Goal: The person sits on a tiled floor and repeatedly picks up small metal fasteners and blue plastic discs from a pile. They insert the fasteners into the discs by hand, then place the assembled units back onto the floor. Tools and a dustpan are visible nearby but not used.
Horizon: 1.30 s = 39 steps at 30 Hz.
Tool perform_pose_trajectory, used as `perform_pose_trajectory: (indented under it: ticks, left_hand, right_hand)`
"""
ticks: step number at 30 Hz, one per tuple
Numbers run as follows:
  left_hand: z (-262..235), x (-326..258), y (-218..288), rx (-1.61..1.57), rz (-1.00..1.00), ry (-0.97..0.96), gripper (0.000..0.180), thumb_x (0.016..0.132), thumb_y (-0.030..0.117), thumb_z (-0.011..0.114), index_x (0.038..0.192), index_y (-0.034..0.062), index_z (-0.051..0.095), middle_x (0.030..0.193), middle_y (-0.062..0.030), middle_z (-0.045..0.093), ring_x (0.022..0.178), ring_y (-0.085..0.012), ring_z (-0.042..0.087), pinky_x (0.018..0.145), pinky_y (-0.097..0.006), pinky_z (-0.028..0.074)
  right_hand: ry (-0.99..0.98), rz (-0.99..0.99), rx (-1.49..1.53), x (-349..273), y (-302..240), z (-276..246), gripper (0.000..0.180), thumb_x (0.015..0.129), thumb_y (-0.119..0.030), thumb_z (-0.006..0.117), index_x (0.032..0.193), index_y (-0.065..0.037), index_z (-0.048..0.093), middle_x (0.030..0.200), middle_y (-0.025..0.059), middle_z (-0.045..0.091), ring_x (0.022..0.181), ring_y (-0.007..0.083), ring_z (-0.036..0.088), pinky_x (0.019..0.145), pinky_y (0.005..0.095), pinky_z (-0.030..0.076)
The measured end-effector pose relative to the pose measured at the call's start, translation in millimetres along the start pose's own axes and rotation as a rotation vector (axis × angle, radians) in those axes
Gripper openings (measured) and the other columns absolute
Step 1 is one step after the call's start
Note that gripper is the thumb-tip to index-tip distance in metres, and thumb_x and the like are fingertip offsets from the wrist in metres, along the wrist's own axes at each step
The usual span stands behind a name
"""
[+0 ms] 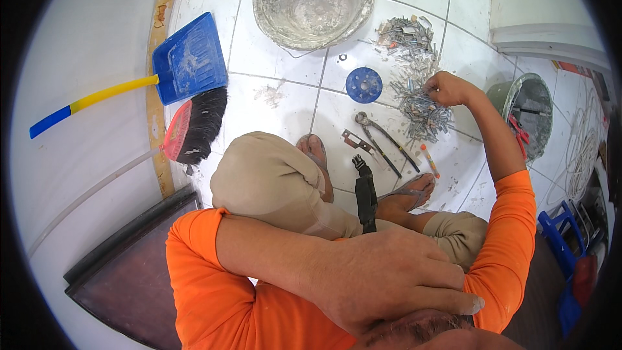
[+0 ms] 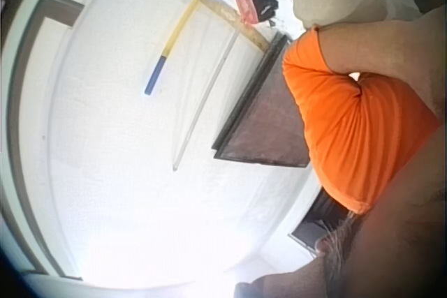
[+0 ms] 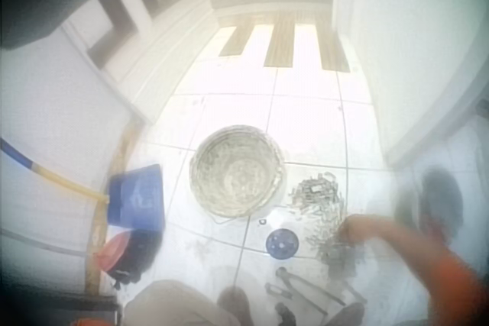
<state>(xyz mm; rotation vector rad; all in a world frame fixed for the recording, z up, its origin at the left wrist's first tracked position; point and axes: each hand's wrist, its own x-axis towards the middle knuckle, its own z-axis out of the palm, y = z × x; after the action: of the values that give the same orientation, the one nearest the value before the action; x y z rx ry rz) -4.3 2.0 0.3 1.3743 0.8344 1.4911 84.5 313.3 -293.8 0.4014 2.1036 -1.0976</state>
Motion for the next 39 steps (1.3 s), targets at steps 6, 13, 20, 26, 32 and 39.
perform_pose_trajectory:
  ticks: [6,13,20,26,32,39]
  left_hand:
    - [3.5,0.9,-0.1,-0.009,0.015,0.035,0.067,0.078,0.035,0.075,0.133,0.0022,0.057,0.101,-0.0102,0.062,0.089,-0.0306,0.066,0.072,-0.040,0.051]
    - [3.5,0.4,-0.1,-0.001,0.010,0.039,0.066,0.079,0.038,0.074,0.133,0.0017,0.059,0.097,-0.0095,0.062,0.085,-0.0291,0.064,0.068,-0.040,0.049]
    - [4.2,-0.5,-2.1,0.032,0.029,0.024,0.067,0.079,0.039,0.074,0.132,0.0015,0.059,0.094,-0.0089,0.060,0.082,-0.0286,0.063,0.065,-0.040,0.047]
    - [4.1,-2.0,0.1,0.031,0.022,0.027,0.067,0.079,0.039,0.074,0.132,0.0015,0.059,0.095,-0.0091,0.061,0.083,-0.0290,0.064,0.066,-0.040,0.048]
    - [2.1,-0.5,2.2,0.009,0.022,0.009,0.068,0.078,0.039,0.075,0.132,0.0011,0.058,0.098,-0.0105,0.062,0.089,-0.0304,0.066,0.072,-0.040,0.051]
    - [4.4,-0.6,2.2,0.010,0.018,-0.004,0.067,0.079,0.039,0.075,0.132,0.0012,0.058,0.099,-0.0109,0.062,0.091,-0.0305,0.066,0.075,-0.040,0.052]
  right_hand:
    - [0.467,-0.108,-0.211,18.7,7.2,-1.4,0.016,0.087,-0.016,0.066,0.090,-0.002,0.074,0.084,0.0228,0.072,0.083,0.0425,0.069,0.080,0.0493,0.055]
    - [0.736,0.029,-0.202,50.7,6.2,27.7,0.023,0.093,-0.025,0.066,0.095,-0.003,0.072,0.097,0.0221,0.072,0.092,0.0420,0.069,0.084,0.0520,0.054]
    - [0.696,0.083,-0.273,59.2,0.5,35.5,0.020,0.093,-0.022,0.064,0.093,-0.002,0.070,0.097,0.0228,0.071,0.093,0.0429,0.069,0.084,0.0522,0.054]
    - [0.587,0.015,0.008,46.1,19.4,17.4,0.017,0.094,-0.018,0.064,0.096,-0.001,0.069,0.097,0.0228,0.070,0.091,0.0435,0.068,0.084,0.0514,0.053]
    - [0.552,-0.140,-0.221,30.0,40.3,12.1,0.013,0.097,-0.013,0.060,0.102,-0.003,0.066,0.107,0.0196,0.068,0.094,0.0423,0.068,0.085,0.0509,0.052]
    - [0.591,-0.054,-0.299,27.5,29.9,32.4,0.010,0.092,-0.009,0.061,0.099,-0.005,0.066,0.107,0.0188,0.067,0.093,0.0422,0.067,0.085,0.0510,0.053]
